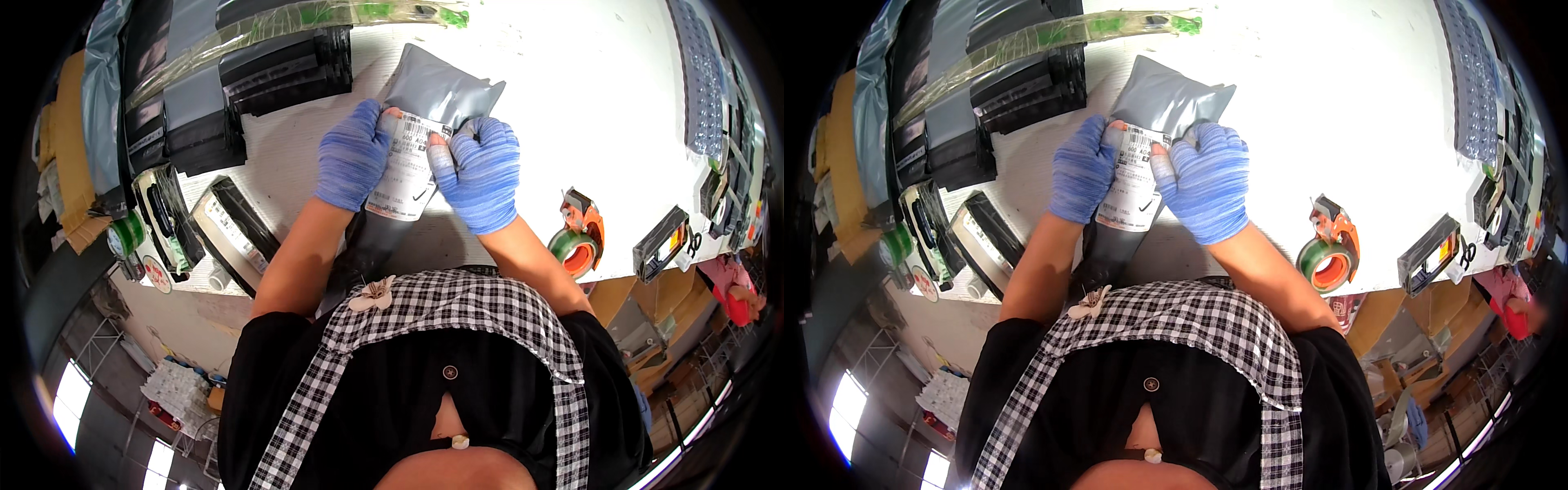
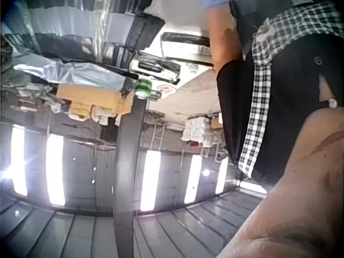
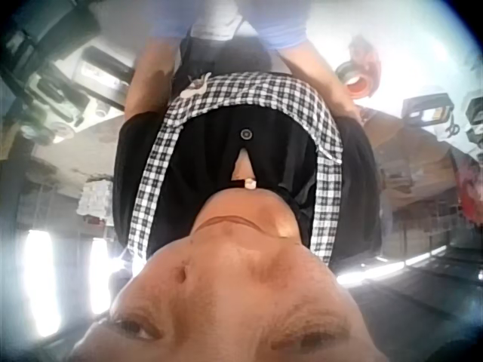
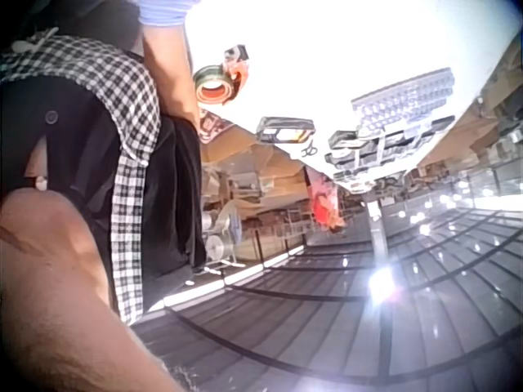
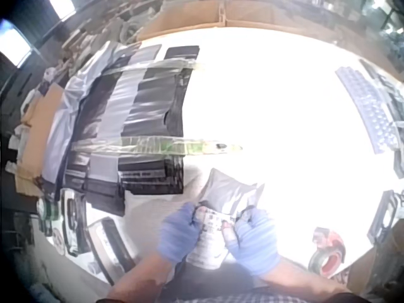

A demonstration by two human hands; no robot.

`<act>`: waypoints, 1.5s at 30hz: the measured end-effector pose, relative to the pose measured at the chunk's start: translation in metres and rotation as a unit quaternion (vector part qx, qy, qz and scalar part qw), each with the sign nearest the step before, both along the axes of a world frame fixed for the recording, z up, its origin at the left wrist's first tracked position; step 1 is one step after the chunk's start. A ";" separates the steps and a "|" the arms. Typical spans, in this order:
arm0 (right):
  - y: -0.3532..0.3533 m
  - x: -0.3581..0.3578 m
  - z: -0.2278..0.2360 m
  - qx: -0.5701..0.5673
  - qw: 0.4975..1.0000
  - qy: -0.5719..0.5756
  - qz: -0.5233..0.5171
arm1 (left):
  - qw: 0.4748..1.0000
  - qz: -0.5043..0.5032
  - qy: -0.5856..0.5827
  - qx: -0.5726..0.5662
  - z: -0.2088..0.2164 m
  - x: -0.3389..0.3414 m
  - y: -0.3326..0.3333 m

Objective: The person places bubble-wrapped items into gray poly mailers, folds the tops, applies shipping labels, and seals the packages with a handheld tape gun. The person repeats this process for several items on a cluttered workbench.

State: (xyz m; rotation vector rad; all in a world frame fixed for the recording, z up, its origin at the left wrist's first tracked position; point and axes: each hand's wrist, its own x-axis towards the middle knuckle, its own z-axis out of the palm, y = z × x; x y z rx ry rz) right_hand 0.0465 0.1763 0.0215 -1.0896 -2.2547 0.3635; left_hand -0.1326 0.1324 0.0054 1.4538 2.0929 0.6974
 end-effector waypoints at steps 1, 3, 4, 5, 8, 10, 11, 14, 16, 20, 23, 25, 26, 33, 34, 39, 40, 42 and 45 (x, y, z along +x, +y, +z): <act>0.003 0.002 0.000 -0.014 1.000 -0.015 -0.007 | 1.000 0.003 0.011 -0.005 0.001 0.000 0.002; 0.009 0.008 0.001 -0.041 0.998 -0.045 -0.021 | 0.998 0.013 0.004 -0.062 0.002 -0.004 0.004; 0.010 0.010 0.002 -0.095 0.993 -0.064 -0.041 | 0.996 0.016 -0.001 -0.090 0.002 -0.006 0.005; 0.010 0.011 0.001 -0.063 0.996 -0.030 -0.051 | 0.999 0.033 -0.001 -0.024 0.001 -0.006 0.004; 0.007 0.008 0.000 0.026 0.996 0.043 -0.073 | 0.989 0.046 0.028 0.139 0.004 -0.007 -0.003; 0.011 -0.002 0.000 0.048 0.994 0.057 -0.080 | 0.975 0.008 0.087 0.204 0.015 -0.009 -0.009; 0.015 -0.005 -0.001 0.059 0.993 0.065 -0.084 | 0.972 -0.054 0.094 0.209 0.023 -0.006 -0.011; 0.031 -0.003 -0.006 0.041 0.997 0.029 -0.060 | 0.946 -0.235 0.103 0.197 0.027 0.007 -0.013; 0.031 0.001 -0.008 0.031 0.997 0.014 -0.069 | 0.962 -0.238 0.067 0.116 0.021 0.013 -0.025; 0.015 0.006 -0.008 -0.025 0.985 0.162 -0.062 | 0.977 -0.182 0.066 0.090 0.021 0.010 -0.026; 0.002 0.007 0.003 -0.031 0.991 -0.070 0.108 | 0.973 -0.205 0.099 0.027 0.021 0.011 -0.029; 0.001 0.009 -0.014 -0.024 0.975 -0.175 0.132 | 0.973 -0.207 0.057 -0.087 0.025 0.015 -0.025; 0.002 0.011 -0.014 -0.030 0.976 -0.167 0.137 | 0.976 -0.185 0.076 -0.080 0.022 0.014 -0.033; -0.004 0.011 0.003 0.014 0.987 -0.072 0.147 | 0.981 -0.084 0.079 -0.156 0.053 0.015 -0.138; -0.004 0.002 0.007 0.013 0.972 -0.132 0.193 | 0.977 -0.069 0.074 -0.189 0.048 0.019 -0.157; -0.023 -0.045 0.050 -0.143 0.839 -0.435 0.294 | 0.971 -0.011 0.087 -0.223 0.049 0.030 -0.178; -0.045 -0.039 0.039 -0.130 0.857 -0.359 0.346 | 0.969 -0.007 0.103 -0.224 0.045 0.033 -0.181; -0.101 -0.023 0.009 -0.065 0.880 -0.240 0.405 | 0.964 -0.038 0.154 -0.212 0.023 0.035 -0.188; -0.116 -0.014 0.001 -0.039 0.906 -0.134 0.400 | 0.961 -0.072 0.191 -0.184 0.019 0.035 -0.203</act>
